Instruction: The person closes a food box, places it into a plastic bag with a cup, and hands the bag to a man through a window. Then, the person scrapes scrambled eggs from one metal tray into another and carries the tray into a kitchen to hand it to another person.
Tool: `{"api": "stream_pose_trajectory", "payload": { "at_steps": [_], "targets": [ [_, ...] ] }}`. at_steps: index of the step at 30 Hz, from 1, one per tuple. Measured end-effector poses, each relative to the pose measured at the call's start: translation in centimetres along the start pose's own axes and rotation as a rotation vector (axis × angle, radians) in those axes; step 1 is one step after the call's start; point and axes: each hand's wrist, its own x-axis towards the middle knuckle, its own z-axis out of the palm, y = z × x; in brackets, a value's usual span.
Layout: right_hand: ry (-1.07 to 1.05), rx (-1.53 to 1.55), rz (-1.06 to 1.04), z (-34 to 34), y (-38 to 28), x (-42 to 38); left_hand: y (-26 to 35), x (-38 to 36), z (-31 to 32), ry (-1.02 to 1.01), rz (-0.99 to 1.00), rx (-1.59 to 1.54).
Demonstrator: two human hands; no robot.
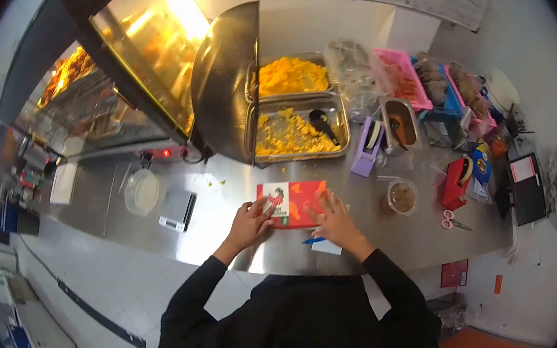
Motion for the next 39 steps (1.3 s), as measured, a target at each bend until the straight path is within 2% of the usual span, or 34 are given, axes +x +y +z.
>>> {"api": "stream_pose_trajectory", "payload": {
  "at_steps": [2,3,6,8,10,11,13,16,17,20,21,24,25,28,31,34,35,37,39],
  "targets": [
    [0.058,-0.024,-0.098,1.7,-0.1,-0.7,0.8,2.2,-0.5,-0.065,-0.056,0.123],
    [0.135,-0.016,-0.108,2.9,0.0,-0.9,1.6,4.3,0.1,-0.180,-0.179,0.075],
    [0.318,0.072,-0.064,6.7,-0.2,-1.9,3.8,11.8,4.0,0.049,0.030,-0.528],
    [0.378,0.157,-0.017,7.0,-0.4,-1.9,7.1,17.9,6.4,0.094,-0.105,-0.935],
    [0.386,0.247,0.031,5.6,-1.1,-1.6,7.6,22.8,10.1,-0.109,-0.181,-0.808],
    [0.364,0.258,0.027,5.3,-1.1,-1.6,7.6,24.4,11.5,-0.213,-0.308,-1.003],
    [0.376,0.291,0.034,4.8,-1.1,-1.5,8.2,26.4,12.4,-0.436,-0.576,-1.384],
    [0.398,0.306,0.018,5.3,-1.1,-1.9,8.1,24.5,12.0,-0.357,-0.505,-1.730],
    [0.397,0.322,0.016,5.8,-1.0,-2.1,8.8,23.2,11.6,-0.275,-0.559,-1.820],
    [0.409,0.348,0.097,6.9,-0.7,-1.9,8.6,21.2,16.2,0.188,-0.124,-0.984],
    [0.409,0.356,0.135,7.2,-0.8,-1.9,9.4,21.2,14.6,0.223,-0.163,-0.823],
    [0.370,0.310,0.100,7.6,-0.3,-2.1,9.4,20.4,14.3,0.045,-0.416,-0.574],
    [0.385,0.473,0.168,6.7,-0.7,-1.9,9.6,19.8,13.8,0.191,-0.329,-0.634],
    [0.504,0.450,0.149,5.4,-0.9,-1.0,9.9,16.0,8.7,0.157,-0.405,-1.181],
    [0.416,0.327,0.085,6.9,-0.8,-1.7,8.4,8.6,2.9,0.171,-0.500,-1.164],
    [0.409,0.310,0.083,5.6,-1.1,-1.1,8.2,2.1,2.7,0.391,-0.933,-1.256],
    [0.413,0.312,0.088,5.1,-1.3,-0.9,8.2,0.9,4.4,0.524,-0.990,-1.268],
    [0.397,0.304,0.093,4.9,-1.3,-0.9,9.3,0.8,6.4,0.721,-1.028,-1.298],
    [0.382,0.330,0.104,4.8,-1.6,-0.9,9.0,0.4,7.4,0.700,-0.931,-1.371]
  ]
}}
